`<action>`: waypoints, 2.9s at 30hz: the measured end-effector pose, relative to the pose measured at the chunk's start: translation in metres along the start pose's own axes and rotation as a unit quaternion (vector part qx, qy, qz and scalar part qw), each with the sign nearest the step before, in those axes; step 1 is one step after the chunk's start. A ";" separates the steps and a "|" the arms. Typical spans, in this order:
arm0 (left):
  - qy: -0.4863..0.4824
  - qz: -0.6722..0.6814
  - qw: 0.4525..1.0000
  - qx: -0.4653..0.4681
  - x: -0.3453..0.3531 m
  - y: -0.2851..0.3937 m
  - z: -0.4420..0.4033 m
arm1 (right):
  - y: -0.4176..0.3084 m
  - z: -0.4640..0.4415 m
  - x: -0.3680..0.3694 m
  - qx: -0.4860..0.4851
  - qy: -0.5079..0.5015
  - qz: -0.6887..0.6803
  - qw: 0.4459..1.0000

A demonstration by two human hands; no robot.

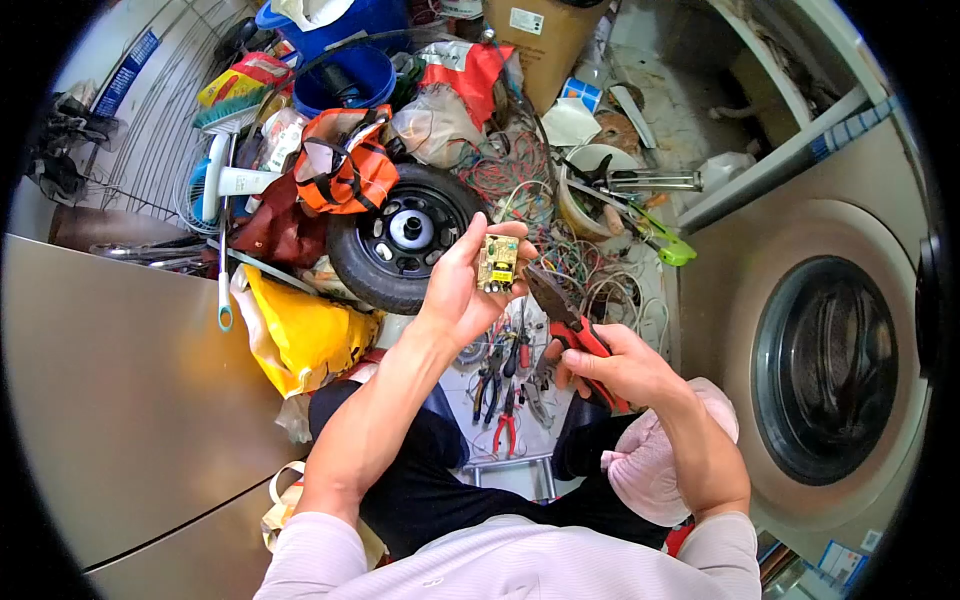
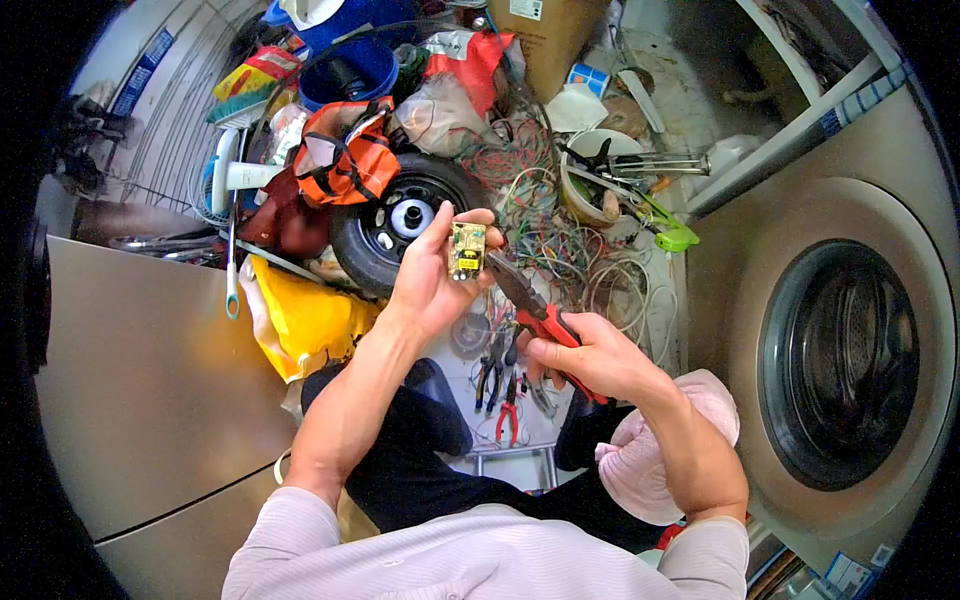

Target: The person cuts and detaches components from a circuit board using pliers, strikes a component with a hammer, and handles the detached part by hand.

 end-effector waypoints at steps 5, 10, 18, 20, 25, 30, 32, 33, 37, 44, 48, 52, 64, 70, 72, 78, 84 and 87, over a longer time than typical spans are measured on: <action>-0.012 0.015 1.000 -0.014 0.001 0.000 0.000 | 0.000 0.000 0.002 -0.001 -0.014 0.006 1.000; 0.007 0.048 0.999 -0.002 0.002 0.005 0.006 | -0.001 0.001 0.008 -0.007 -0.051 -0.046 0.998; -0.038 0.103 0.994 0.001 0.004 0.011 0.004 | -0.001 -0.002 0.009 -0.022 -0.038 -0.052 0.998; -0.060 0.125 0.990 0.006 0.004 0.012 0.003 | -0.002 -0.004 0.009 -0.030 -0.024 -0.062 0.997; -0.051 0.149 0.988 -0.004 0.004 0.004 0.002 | -0.003 -0.014 0.004 -0.071 0.031 -0.100 0.992; -0.039 0.128 0.991 0.001 0.010 -0.004 0.001 | -0.011 -0.021 -0.010 -0.114 0.149 -0.085 0.979; -0.044 0.120 0.992 0.000 0.014 -0.005 0.002 | -0.015 -0.021 -0.012 -0.134 0.163 -0.090 0.973; -0.045 0.120 0.992 -0.001 0.015 -0.006 0.001 | -0.016 -0.021 -0.011 -0.134 0.164 -0.090 0.973; -0.005 0.114 0.993 0.008 0.006 -0.010 -0.003 | -0.019 -0.023 -0.002 -0.144 0.138 -0.119 0.973; 0.021 -0.006 0.998 0.065 0.006 -0.007 0.001 | -0.021 -0.023 -0.006 -0.152 0.155 -0.123 0.968; 0.084 -0.049 0.993 0.066 -0.006 -0.013 0.000 | -0.020 -0.027 -0.006 -0.146 0.140 -0.147 0.968; 0.131 -0.009 0.989 0.064 -0.013 -0.013 -0.003 | -0.018 -0.031 -0.007 -0.139 0.137 -0.142 0.970; 0.159 0.068 0.984 0.041 -0.011 -0.013 0.003 | -0.013 -0.035 -0.004 -0.116 0.140 -0.131 0.975; 0.124 0.064 0.990 0.034 -0.006 -0.020 0.001 | -0.009 -0.040 -0.013 -0.139 0.213 -0.131 0.958; 0.089 0.050 0.995 0.018 -0.001 -0.027 0.001 | -0.012 -0.039 -0.017 -0.142 0.250 -0.106 0.952; 0.081 0.076 0.993 0.035 0.005 -0.027 0.002 | -0.020 -0.036 -0.021 -0.183 0.288 -0.095 0.935; 0.133 0.025 0.991 0.014 0.002 -0.029 0.012 | -0.038 -0.018 -0.028 -0.225 0.400 0.083 0.885; 0.133 0.022 0.990 0.031 -0.018 -0.035 0.002 | -0.063 -0.007 -0.003 -0.405 0.398 0.355 0.743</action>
Point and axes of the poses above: each hand's wrist, its own z-axis away from the middle knuckle, its own x-axis out of the palm, y = z × x, the point moved 8 cm from there along -z, towards the middle knuckle, and after that the axes turned 7 degrees about x, right-handed, at the moved point
